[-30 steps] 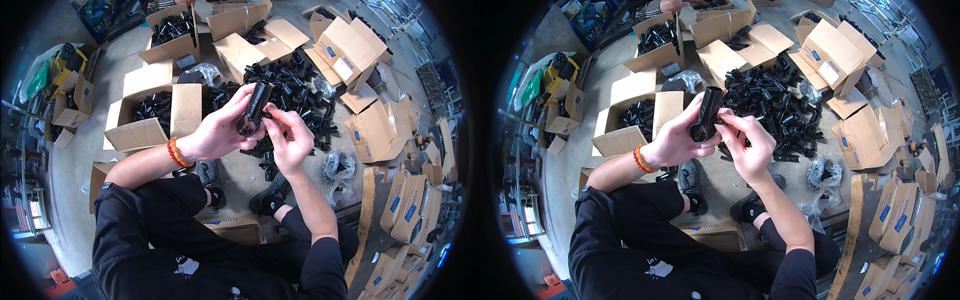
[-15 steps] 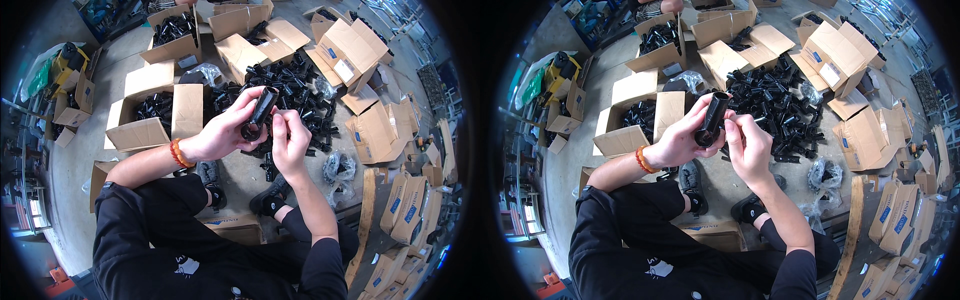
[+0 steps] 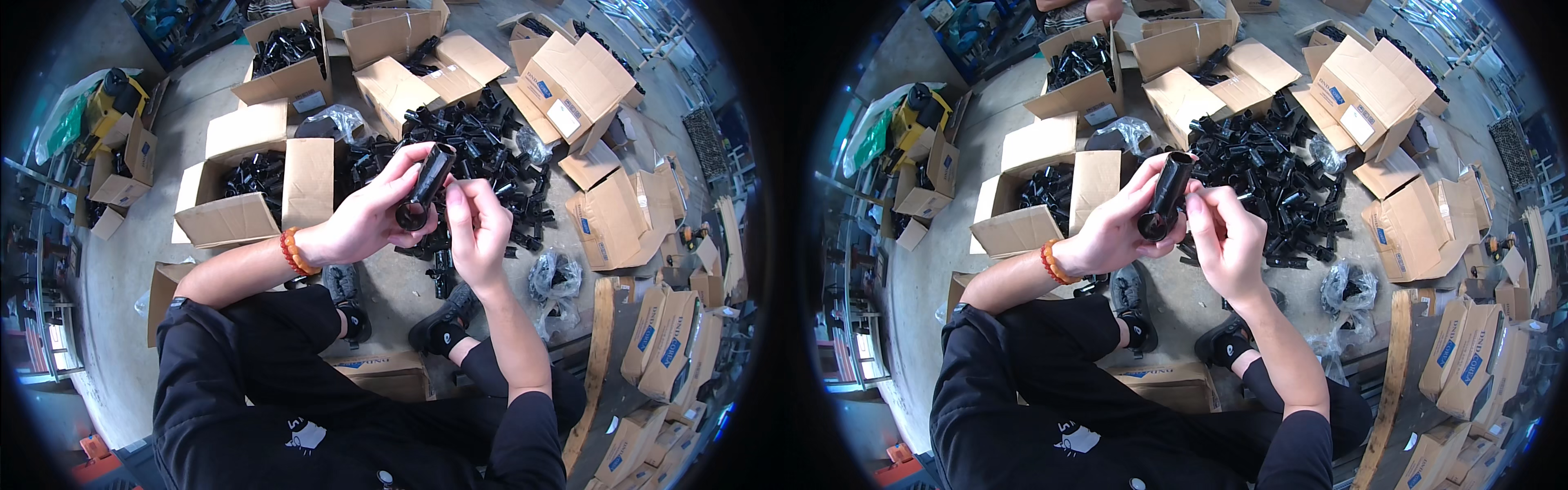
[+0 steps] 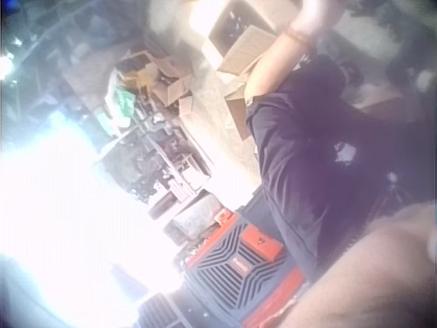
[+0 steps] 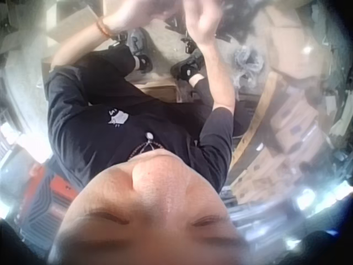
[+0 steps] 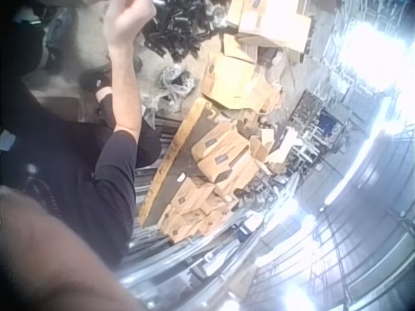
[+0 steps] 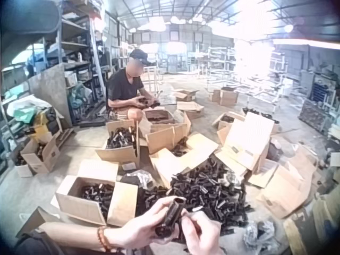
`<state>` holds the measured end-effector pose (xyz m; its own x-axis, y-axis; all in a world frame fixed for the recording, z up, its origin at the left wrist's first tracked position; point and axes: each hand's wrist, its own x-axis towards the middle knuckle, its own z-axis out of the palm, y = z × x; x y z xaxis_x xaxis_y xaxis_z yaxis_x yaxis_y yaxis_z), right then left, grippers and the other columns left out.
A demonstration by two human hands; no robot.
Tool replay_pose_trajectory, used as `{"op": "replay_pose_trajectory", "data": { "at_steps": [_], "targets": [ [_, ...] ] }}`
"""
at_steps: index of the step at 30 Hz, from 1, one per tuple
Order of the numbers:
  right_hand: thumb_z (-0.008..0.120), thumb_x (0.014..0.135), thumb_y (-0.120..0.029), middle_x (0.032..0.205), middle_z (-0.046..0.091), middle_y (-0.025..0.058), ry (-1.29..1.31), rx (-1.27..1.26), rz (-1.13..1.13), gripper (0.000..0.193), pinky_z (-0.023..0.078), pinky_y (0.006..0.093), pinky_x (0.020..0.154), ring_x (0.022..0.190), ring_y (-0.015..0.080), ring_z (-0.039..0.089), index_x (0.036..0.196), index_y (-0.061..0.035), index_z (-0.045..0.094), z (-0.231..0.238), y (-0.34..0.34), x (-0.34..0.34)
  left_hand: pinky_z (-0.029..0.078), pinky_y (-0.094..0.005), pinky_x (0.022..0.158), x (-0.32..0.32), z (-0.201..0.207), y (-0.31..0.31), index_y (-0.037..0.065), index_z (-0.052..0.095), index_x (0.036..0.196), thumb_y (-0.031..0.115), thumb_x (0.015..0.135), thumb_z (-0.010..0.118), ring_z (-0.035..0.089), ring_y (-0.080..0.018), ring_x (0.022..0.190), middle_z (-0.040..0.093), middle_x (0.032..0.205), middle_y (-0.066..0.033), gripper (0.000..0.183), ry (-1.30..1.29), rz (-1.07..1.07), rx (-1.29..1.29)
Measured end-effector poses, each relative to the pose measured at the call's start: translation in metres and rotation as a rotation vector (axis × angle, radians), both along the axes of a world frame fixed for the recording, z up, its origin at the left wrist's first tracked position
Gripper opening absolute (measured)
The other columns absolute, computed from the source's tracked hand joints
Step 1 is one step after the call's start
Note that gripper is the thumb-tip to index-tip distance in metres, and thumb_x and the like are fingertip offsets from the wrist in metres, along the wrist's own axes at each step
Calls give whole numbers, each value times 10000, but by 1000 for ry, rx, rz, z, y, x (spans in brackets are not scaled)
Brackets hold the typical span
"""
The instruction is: The person picks up black metal components and smaller circular metal rings from cardboard boxes on the floor, fits a ring onto the end of a black metal component, and places the assembled piece into a different cardboard box.
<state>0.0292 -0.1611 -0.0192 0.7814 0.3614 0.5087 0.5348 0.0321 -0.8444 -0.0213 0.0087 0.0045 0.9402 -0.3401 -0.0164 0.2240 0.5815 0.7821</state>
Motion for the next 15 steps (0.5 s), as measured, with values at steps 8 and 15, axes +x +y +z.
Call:
{"op": "replay_pose_trajectory", "data": {
  "at_steps": [8, 15],
  "targets": [
    [566, 944, -66, 570, 505, -48, 23, -8, 36, 107, 317, 186, 451, 496, -8, 411, 1015, 11, 591, 5, 0, -2, 356, -230, 549, 1, 0, 2, 258, 247, 1452, 393, 1023, 404, 524, -128, 814, 497, 1194, -12, 477, -1, -2, 12],
    [544, 955, -73, 610, 539, -32, 68, 31, 90, 111, 325, 192, 462, 508, 0, 427, 1003, 21, 579, 8, -1, -2, 288, -208, 487, -1, 5, -3, 189, 251, 1444, 370, 1027, 380, 485, -118, 701, 513, 1266, 10, 472, 17, 70, 29]
  ]
}}
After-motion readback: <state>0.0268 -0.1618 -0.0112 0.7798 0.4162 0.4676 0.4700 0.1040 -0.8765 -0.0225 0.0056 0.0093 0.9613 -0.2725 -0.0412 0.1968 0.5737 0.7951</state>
